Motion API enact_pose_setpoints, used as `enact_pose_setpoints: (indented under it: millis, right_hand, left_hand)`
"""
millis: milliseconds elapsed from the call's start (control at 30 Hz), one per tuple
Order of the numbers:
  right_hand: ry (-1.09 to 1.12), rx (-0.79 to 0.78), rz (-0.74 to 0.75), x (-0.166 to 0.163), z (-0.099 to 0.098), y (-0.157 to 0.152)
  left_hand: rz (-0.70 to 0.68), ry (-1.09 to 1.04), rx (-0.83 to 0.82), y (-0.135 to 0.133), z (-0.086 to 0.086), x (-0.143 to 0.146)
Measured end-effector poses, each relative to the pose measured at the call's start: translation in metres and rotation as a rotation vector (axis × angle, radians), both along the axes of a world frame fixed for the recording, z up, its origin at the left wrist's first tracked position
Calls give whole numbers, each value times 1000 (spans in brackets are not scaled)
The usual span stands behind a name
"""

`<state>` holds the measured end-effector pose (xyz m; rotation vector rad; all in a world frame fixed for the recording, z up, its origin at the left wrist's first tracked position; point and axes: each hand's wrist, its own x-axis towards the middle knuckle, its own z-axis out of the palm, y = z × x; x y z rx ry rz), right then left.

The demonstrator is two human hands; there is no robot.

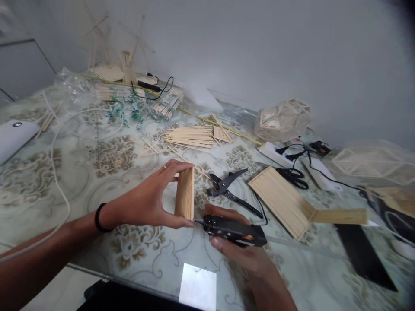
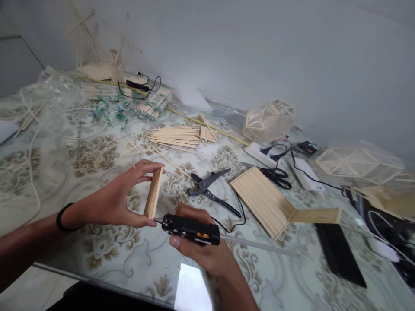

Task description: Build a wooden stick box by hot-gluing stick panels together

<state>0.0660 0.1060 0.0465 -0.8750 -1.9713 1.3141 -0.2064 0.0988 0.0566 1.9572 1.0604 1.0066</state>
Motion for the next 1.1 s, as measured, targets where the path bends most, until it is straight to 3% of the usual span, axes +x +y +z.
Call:
enact_pose_setpoints:
  millis: [433,600,700,1100]
  right_hand:
    - [-22,-31,-76,0,3,-5]
    - [-16,0,-62,4,-4,-3]
    - [29,17,-134,7,-9,-4]
    - [7,-45,-170,11,-13,-8]
  left_hand:
    - [-22,15,20,0,2,1]
    - [-28,21,18,-2,2,2]
    - [-34,25,20,-3,2,2]
    - [-47,52,24,-6,5,3]
